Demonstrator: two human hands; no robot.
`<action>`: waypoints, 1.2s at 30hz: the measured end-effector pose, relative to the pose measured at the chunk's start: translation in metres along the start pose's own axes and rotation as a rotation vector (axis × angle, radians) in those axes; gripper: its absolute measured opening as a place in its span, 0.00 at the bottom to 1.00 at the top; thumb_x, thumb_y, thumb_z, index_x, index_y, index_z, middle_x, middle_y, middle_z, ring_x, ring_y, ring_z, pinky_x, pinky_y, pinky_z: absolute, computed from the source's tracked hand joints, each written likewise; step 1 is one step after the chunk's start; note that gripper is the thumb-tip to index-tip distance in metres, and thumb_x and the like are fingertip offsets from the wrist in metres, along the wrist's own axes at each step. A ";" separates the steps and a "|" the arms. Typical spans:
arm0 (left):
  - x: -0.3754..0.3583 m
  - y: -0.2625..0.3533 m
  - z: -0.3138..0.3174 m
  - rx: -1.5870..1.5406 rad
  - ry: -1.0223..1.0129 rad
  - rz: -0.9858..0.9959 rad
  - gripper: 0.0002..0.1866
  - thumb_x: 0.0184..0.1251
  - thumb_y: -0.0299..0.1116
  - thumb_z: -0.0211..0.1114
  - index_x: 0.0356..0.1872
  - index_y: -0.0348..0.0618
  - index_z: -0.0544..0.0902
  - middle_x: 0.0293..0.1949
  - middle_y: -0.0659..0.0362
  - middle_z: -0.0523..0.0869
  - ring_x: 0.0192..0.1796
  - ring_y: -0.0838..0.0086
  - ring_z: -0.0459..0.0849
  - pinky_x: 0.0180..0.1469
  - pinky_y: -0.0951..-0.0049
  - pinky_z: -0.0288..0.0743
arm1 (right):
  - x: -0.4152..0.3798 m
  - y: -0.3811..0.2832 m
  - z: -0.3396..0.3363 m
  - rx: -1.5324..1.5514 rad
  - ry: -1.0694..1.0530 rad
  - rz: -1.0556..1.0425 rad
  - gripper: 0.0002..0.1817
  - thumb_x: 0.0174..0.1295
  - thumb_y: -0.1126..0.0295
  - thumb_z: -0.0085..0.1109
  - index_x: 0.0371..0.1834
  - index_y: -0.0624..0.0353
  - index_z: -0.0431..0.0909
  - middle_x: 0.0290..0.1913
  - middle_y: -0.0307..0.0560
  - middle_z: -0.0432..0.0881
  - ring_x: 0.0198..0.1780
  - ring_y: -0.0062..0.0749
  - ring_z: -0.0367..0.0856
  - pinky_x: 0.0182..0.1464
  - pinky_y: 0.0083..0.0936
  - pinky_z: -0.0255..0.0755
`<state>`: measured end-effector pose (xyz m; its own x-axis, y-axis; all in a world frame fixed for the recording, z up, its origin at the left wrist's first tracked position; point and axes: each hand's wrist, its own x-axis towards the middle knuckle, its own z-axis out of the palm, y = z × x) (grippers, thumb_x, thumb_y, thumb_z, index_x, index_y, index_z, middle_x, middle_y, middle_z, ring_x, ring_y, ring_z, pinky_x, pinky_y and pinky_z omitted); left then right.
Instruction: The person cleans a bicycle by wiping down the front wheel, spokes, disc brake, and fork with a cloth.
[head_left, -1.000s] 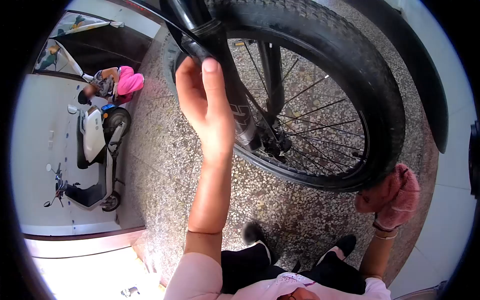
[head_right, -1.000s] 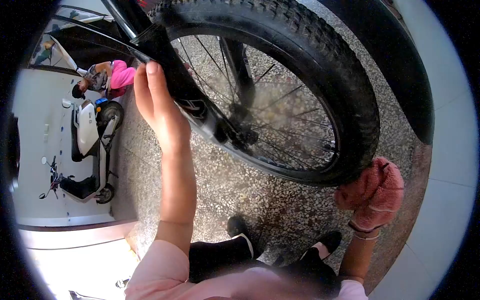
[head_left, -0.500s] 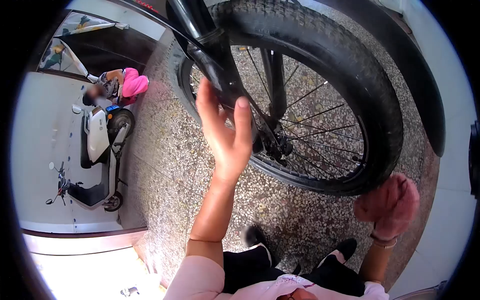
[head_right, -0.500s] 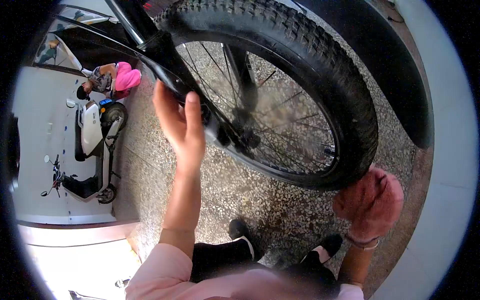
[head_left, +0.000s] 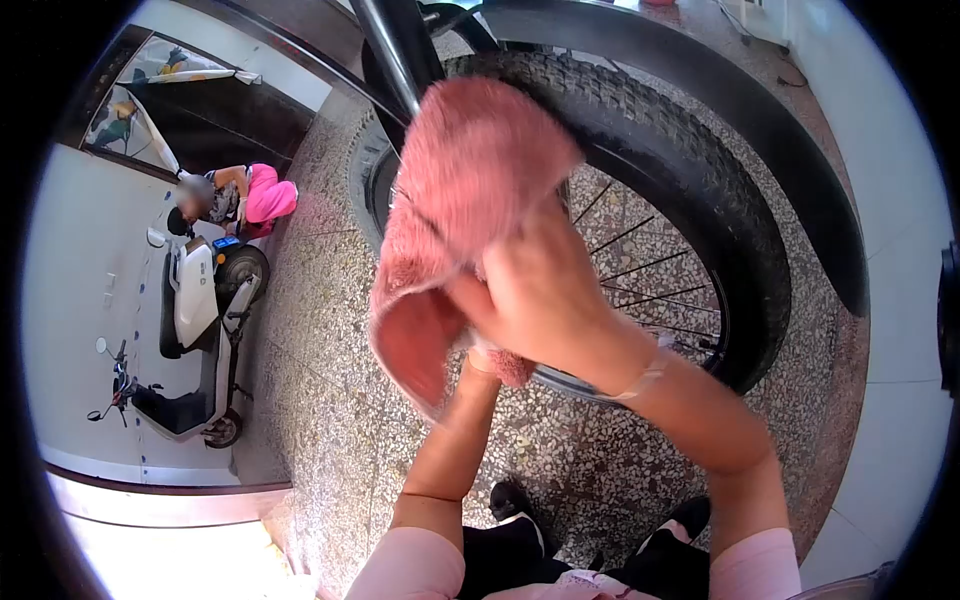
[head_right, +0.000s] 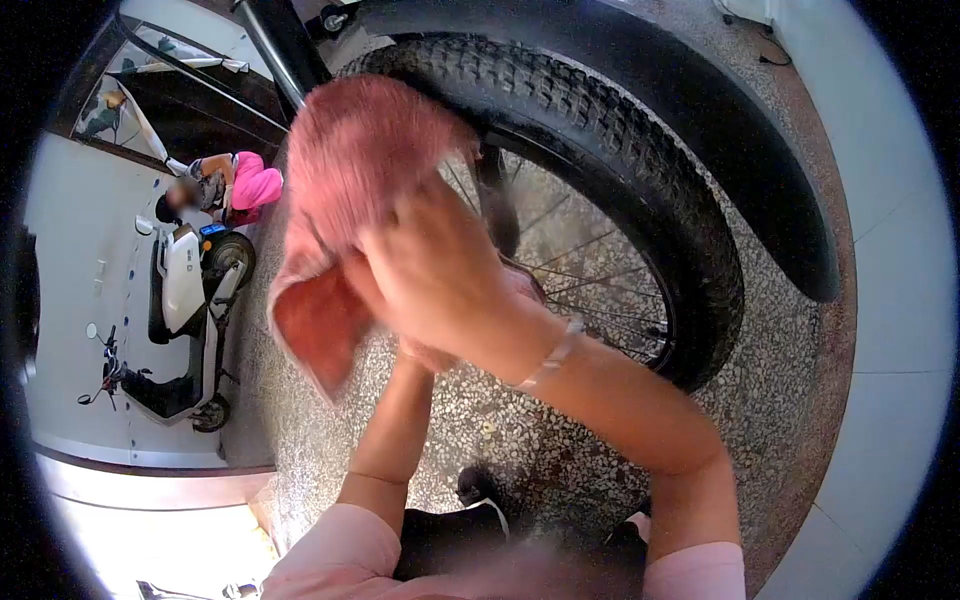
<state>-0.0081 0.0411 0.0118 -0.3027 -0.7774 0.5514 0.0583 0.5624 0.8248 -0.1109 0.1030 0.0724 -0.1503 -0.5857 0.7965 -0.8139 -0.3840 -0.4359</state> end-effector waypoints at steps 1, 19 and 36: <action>0.001 -0.004 0.000 -0.049 0.000 -0.030 0.27 0.78 0.49 0.44 0.65 0.37 0.62 0.46 0.56 0.76 0.44 0.73 0.77 0.48 0.71 0.75 | 0.002 -0.003 0.008 0.003 0.027 0.036 0.10 0.57 0.64 0.64 0.32 0.59 0.82 0.37 0.57 0.80 0.41 0.41 0.78 0.49 0.35 0.75; -0.003 -0.029 -0.008 0.158 -0.031 0.209 0.36 0.60 0.41 0.69 0.66 0.37 0.66 0.62 0.51 0.72 0.65 0.63 0.71 0.68 0.63 0.62 | 0.025 0.010 0.033 0.325 0.395 0.148 0.04 0.47 0.74 0.63 0.23 0.64 0.79 0.18 0.49 0.78 0.17 0.37 0.73 0.23 0.35 0.71; 0.007 0.011 0.008 -0.136 0.093 -0.058 0.23 0.81 0.47 0.35 0.49 0.36 0.69 0.38 0.56 0.78 0.36 0.77 0.76 0.41 0.78 0.72 | -0.070 0.016 0.032 0.198 0.141 0.226 0.22 0.56 0.68 0.59 0.56 0.56 0.76 0.53 0.55 0.79 0.53 0.56 0.77 0.52 0.42 0.74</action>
<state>-0.0172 0.0442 0.0240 -0.2205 -0.8337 0.5063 0.1730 0.4775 0.8615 -0.0954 0.1156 -0.0038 -0.4022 -0.5726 0.7144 -0.6280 -0.3953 -0.6704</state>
